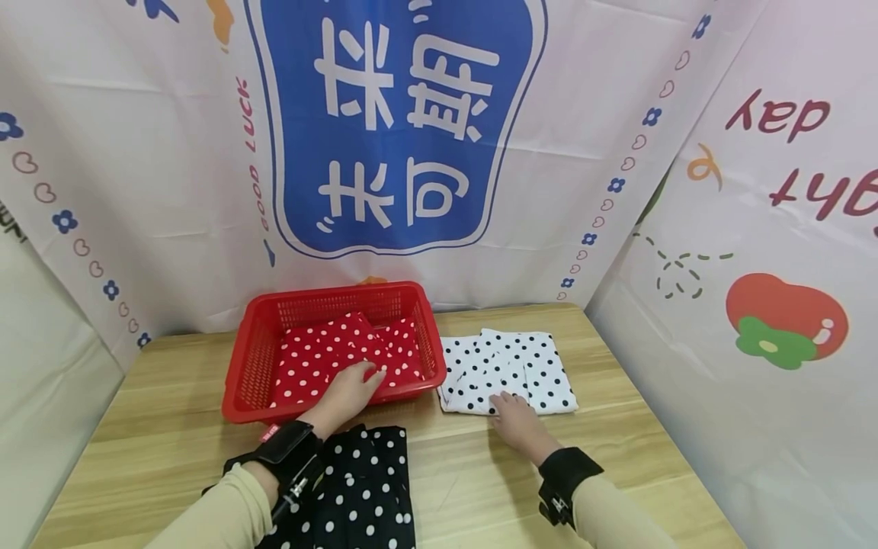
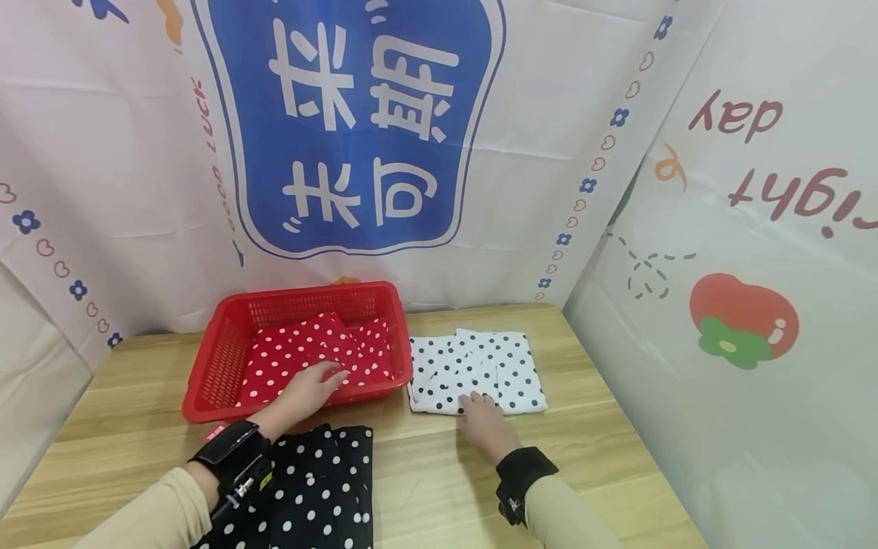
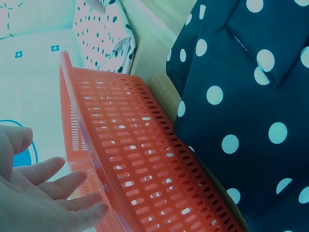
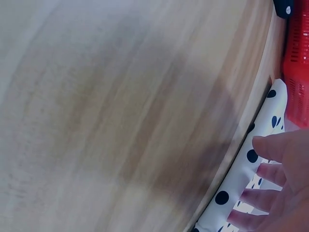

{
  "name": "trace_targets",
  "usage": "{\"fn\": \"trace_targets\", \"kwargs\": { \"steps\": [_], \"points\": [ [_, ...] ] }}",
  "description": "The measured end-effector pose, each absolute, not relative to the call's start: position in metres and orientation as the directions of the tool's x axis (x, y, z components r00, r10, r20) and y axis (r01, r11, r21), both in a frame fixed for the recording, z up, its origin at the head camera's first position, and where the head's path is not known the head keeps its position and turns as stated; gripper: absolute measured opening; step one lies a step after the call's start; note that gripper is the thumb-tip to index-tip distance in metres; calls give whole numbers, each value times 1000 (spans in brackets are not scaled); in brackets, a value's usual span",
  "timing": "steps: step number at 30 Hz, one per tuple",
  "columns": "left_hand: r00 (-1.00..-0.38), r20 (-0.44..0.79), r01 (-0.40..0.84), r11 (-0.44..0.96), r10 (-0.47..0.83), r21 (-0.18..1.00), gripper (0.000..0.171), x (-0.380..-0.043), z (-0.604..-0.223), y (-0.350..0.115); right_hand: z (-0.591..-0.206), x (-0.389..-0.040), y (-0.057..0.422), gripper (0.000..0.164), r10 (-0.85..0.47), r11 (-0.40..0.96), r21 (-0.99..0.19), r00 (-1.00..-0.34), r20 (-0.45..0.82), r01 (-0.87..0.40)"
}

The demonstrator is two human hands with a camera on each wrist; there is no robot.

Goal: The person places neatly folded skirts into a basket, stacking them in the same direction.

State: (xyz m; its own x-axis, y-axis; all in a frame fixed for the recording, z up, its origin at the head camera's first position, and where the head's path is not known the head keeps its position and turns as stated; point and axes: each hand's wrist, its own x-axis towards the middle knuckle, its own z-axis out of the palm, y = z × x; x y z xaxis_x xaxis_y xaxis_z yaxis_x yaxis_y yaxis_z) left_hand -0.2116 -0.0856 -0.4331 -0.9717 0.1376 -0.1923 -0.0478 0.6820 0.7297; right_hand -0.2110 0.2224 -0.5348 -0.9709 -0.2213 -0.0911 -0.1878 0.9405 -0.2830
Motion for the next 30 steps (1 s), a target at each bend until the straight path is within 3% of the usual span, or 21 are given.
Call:
{"fn": "trace_targets", "kwargs": {
  "steps": [14, 30],
  "points": [
    [-969, -200, -52, 676, 143, 735, 48, -205, -432, -84, -536, -175, 228, 40, -288, 919, -277, -957, 20, -282],
    [-969, -203, -60, 664, 140, 746, 46, -202, -432, -85, -535, -147, 229, 43, -293, 917, -295, -955, -37, -269]
  ]
}}
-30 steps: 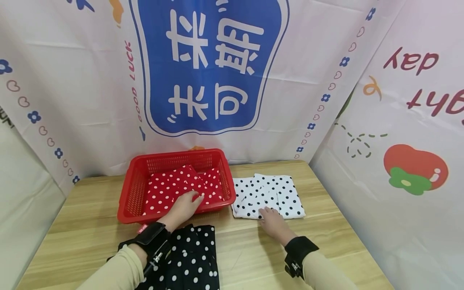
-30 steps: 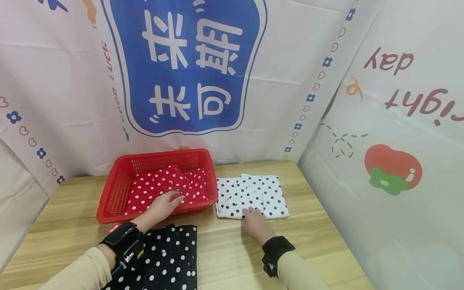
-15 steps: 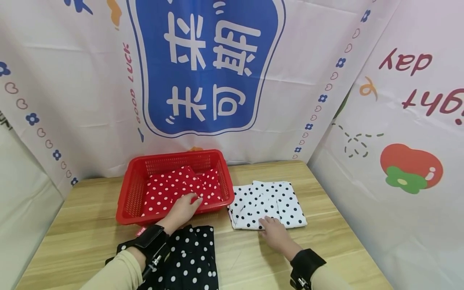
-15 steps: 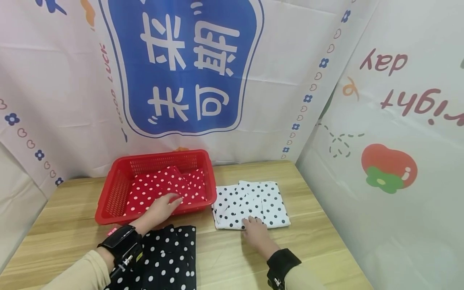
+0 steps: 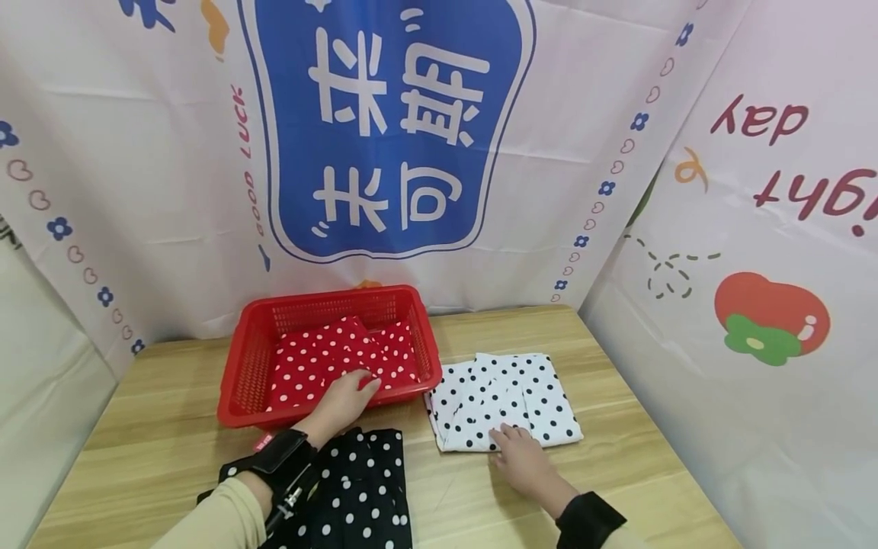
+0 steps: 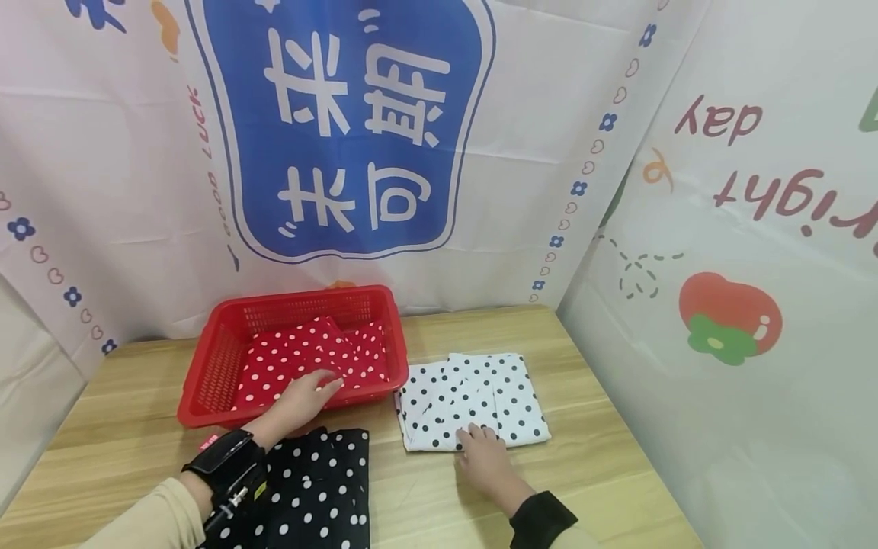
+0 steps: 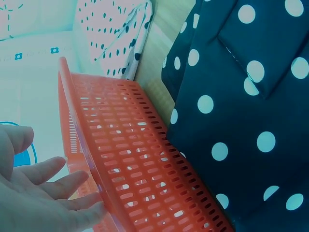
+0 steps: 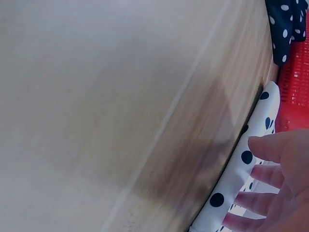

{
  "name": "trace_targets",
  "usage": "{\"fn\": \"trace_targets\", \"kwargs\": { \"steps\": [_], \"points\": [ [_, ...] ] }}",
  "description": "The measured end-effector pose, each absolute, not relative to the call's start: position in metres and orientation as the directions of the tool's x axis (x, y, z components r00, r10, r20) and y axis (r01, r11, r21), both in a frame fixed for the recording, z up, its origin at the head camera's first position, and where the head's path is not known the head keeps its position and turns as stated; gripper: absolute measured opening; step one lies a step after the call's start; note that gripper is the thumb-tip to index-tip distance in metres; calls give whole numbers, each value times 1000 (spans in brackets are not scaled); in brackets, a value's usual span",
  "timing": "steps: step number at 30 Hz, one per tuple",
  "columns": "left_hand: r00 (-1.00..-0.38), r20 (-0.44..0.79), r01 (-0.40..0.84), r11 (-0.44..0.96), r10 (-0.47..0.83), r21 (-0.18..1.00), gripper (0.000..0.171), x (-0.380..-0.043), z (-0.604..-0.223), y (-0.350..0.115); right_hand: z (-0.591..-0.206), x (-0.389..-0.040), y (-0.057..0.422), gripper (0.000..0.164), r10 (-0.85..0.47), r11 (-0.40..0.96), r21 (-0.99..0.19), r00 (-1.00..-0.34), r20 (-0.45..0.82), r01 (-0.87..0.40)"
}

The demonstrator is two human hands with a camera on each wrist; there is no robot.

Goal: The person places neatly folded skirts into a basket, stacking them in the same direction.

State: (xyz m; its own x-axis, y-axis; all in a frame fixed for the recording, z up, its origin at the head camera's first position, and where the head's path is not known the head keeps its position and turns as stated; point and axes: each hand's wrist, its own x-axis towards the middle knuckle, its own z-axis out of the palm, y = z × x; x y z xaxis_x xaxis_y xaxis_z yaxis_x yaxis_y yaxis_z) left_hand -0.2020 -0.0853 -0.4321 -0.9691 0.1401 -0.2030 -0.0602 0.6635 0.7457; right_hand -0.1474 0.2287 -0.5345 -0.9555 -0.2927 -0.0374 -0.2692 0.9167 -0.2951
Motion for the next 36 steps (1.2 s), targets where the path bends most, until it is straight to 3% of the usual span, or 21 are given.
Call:
{"fn": "trace_targets", "kwargs": {
  "steps": [28, 36],
  "points": [
    [-970, -195, -51, 657, 148, 752, 47, -194, -427, -88, -540, -103, 223, 38, -328, 919, -217, -944, 43, -329],
    [-971, -182, -38, 652, 155, 758, 46, -192, -424, -88, -539, -97, 225, 36, -322, 912, -251, -945, 48, -324]
  ]
}}
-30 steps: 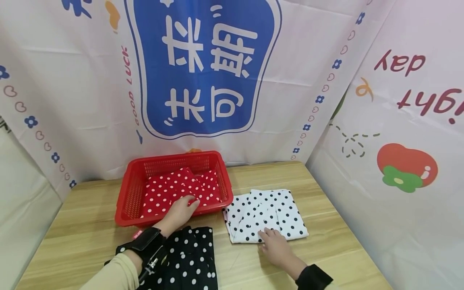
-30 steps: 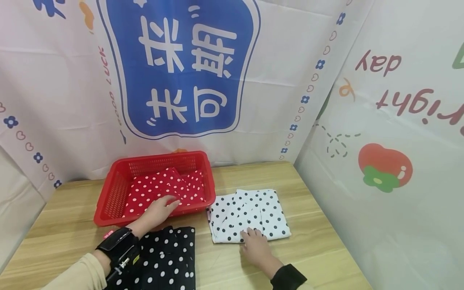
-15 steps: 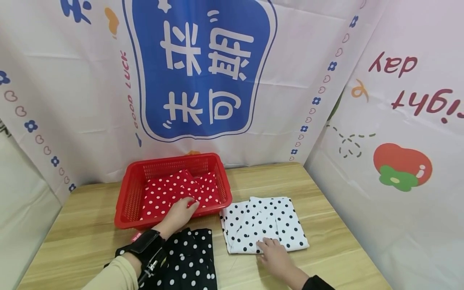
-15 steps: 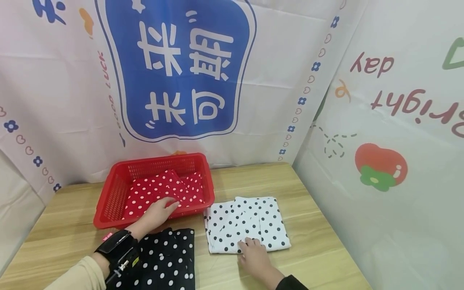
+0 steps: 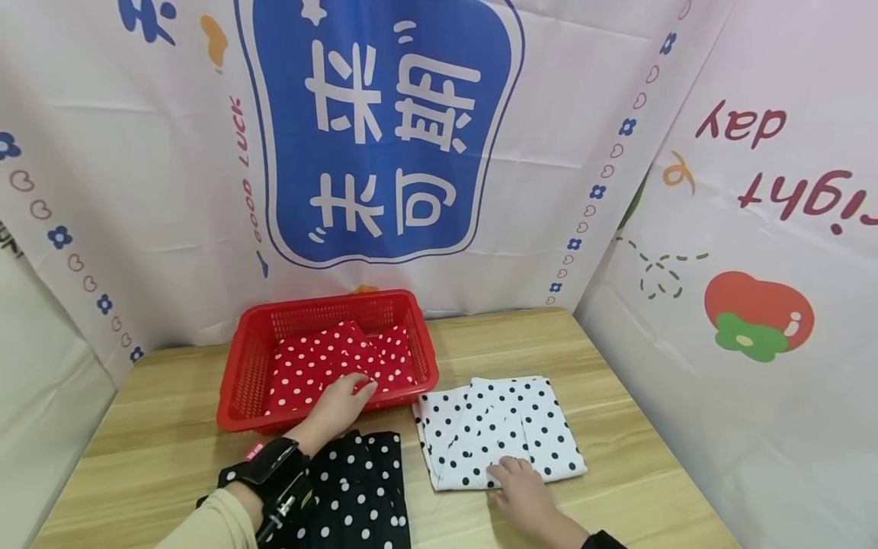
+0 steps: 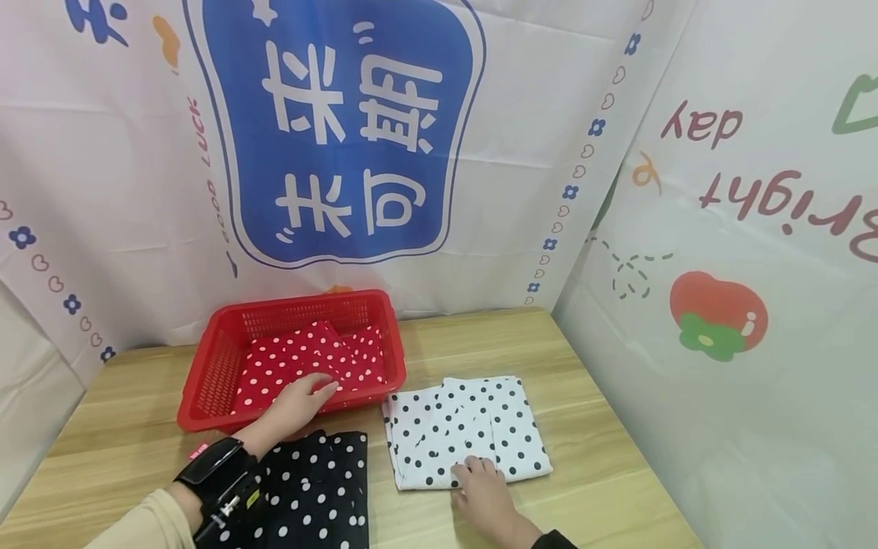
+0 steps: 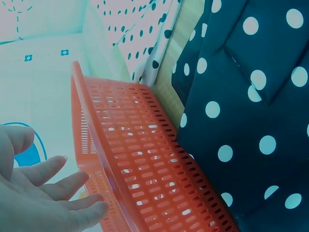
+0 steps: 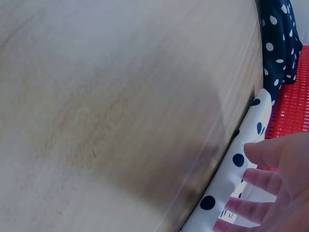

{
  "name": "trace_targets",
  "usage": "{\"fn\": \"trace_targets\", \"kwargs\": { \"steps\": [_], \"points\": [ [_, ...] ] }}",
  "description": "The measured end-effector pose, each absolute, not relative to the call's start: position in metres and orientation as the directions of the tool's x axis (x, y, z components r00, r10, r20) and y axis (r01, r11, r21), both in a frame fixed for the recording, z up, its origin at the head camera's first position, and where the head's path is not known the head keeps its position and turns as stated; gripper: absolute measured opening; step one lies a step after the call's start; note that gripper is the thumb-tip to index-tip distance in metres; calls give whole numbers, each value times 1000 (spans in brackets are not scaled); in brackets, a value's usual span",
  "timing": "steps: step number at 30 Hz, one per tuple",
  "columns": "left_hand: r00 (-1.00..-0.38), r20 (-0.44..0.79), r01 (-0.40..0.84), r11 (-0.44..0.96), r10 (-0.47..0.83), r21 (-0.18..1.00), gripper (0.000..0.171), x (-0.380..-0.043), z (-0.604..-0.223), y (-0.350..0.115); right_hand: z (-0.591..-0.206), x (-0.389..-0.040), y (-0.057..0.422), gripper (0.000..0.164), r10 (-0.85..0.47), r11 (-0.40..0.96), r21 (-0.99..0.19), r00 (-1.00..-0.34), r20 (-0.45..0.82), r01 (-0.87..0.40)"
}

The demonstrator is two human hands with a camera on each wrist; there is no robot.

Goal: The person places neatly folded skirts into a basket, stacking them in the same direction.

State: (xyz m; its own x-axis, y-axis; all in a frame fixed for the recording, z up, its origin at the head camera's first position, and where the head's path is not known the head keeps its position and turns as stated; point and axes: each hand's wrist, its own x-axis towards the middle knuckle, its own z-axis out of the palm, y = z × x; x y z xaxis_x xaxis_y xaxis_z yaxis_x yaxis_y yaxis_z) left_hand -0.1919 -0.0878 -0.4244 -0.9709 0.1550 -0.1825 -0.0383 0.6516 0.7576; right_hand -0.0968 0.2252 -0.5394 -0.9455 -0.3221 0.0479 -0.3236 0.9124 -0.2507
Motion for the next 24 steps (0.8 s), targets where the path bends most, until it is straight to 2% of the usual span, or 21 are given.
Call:
{"fn": "trace_targets", "kwargs": {
  "steps": [18, 21, 24],
  "points": [
    [-974, -169, -20, 681, 153, 732, 45, -185, -426, -87, -534, -83, 225, 32, -355, 899, -272, -935, 8, -343],
    [-976, -149, -2, 678, 158, 735, 44, -179, -425, -83, -531, -84, 227, 30, -354, 890, -312, -935, -10, -333],
    [-975, -133, 18, 663, 176, 748, 41, -172, -425, -76, -526, -88, 230, 27, -316, 871, -404, -948, -29, -278]
  ]
}}
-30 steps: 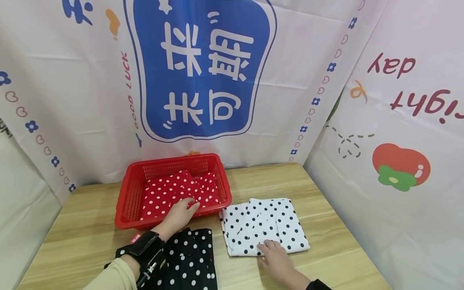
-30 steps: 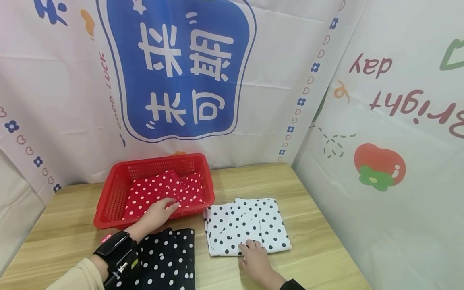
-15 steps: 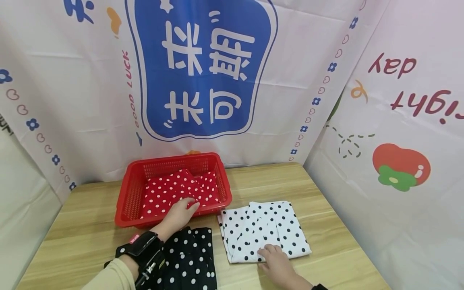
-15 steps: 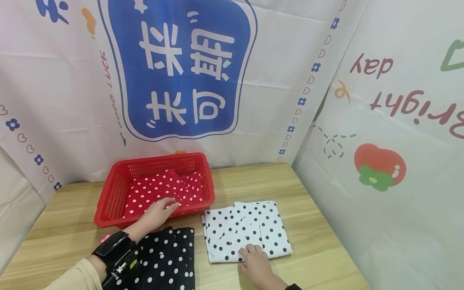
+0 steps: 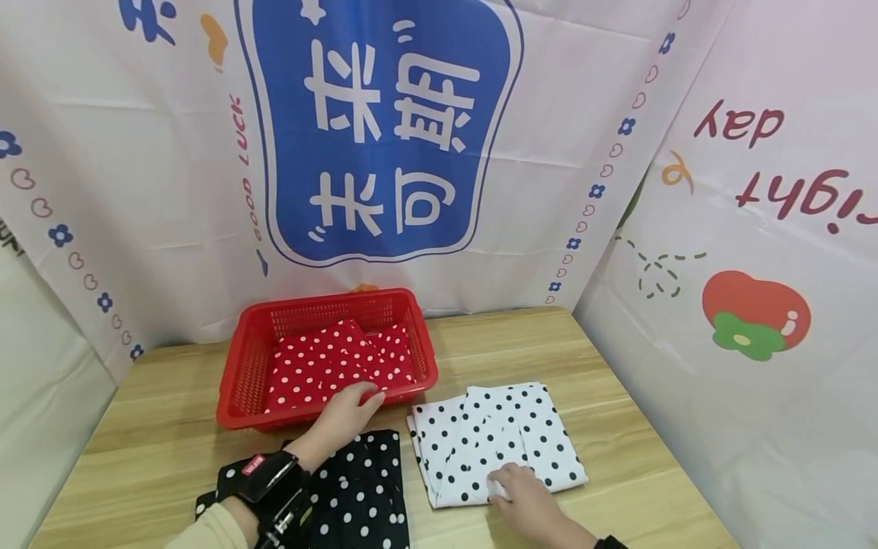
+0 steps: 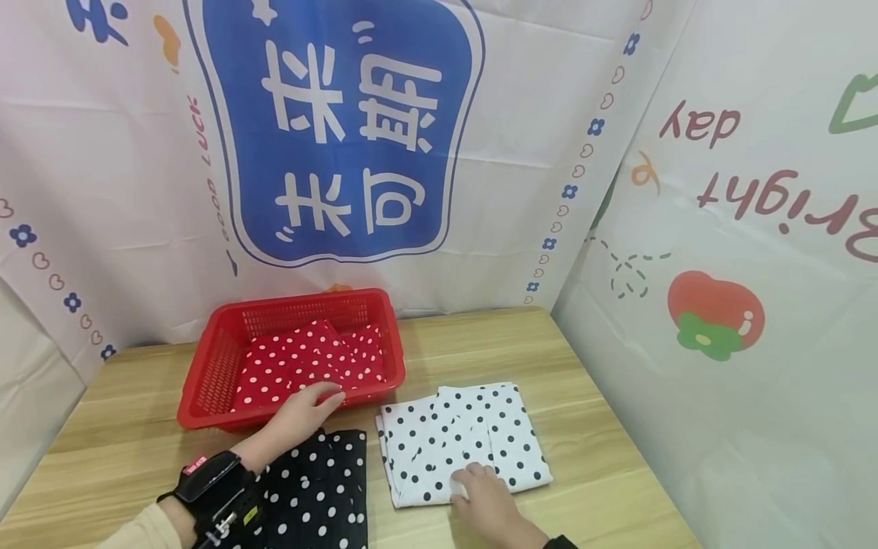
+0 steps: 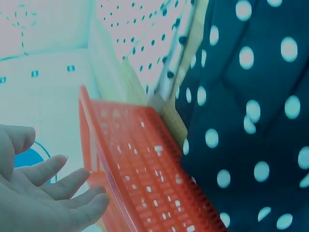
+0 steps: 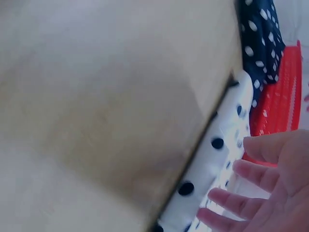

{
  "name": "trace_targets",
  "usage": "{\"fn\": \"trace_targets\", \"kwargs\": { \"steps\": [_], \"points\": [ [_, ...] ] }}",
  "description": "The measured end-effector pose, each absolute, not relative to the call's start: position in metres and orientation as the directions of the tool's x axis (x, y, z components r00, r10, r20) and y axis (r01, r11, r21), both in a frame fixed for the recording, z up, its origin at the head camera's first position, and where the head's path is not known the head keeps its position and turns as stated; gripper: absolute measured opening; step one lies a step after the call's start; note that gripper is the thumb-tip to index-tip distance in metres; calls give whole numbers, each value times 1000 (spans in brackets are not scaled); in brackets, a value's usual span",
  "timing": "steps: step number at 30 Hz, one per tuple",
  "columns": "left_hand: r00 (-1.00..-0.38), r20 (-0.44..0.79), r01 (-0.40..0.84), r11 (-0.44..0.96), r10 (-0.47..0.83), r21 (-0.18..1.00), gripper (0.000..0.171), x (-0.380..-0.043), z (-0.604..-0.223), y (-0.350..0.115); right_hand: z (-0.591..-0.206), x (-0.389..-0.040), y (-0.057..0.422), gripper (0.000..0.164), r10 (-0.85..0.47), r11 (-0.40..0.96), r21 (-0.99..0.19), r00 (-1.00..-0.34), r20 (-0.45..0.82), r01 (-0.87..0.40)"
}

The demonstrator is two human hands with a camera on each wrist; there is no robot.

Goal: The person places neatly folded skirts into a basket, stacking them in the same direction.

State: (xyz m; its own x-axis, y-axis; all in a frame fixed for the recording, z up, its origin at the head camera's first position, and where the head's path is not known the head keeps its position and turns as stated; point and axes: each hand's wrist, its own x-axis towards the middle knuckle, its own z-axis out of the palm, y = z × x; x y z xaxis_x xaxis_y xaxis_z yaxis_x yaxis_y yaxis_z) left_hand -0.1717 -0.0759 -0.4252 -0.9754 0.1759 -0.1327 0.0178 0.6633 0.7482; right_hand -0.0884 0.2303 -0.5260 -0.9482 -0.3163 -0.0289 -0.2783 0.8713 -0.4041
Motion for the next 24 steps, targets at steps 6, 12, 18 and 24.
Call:
{"fn": "trace_targets", "kwargs": {
  "steps": [6, 12, 18, 24],
  "points": [
    [-966, -134, 33, 615, 223, 788, 39, -158, -432, -61, -514, -103, 240, 23, -178, 871, -460, -983, 33, -173],
    [-952, -170, 13, 593, 253, 805, 42, -152, -443, -51, -512, -114, 257, 24, -37, 918, -390, -995, 92, -70],
    [-937, -227, -31, 584, 266, 811, 40, -153, -459, -44, -513, -123, 276, 32, 68, 936, -350, -992, 110, 26],
    [-908, -327, -125, 577, 261, 807, 39, -153, -479, -35, -519, -129, 290, 38, 141, 933, -350, -982, 130, 87]
  ]
}}
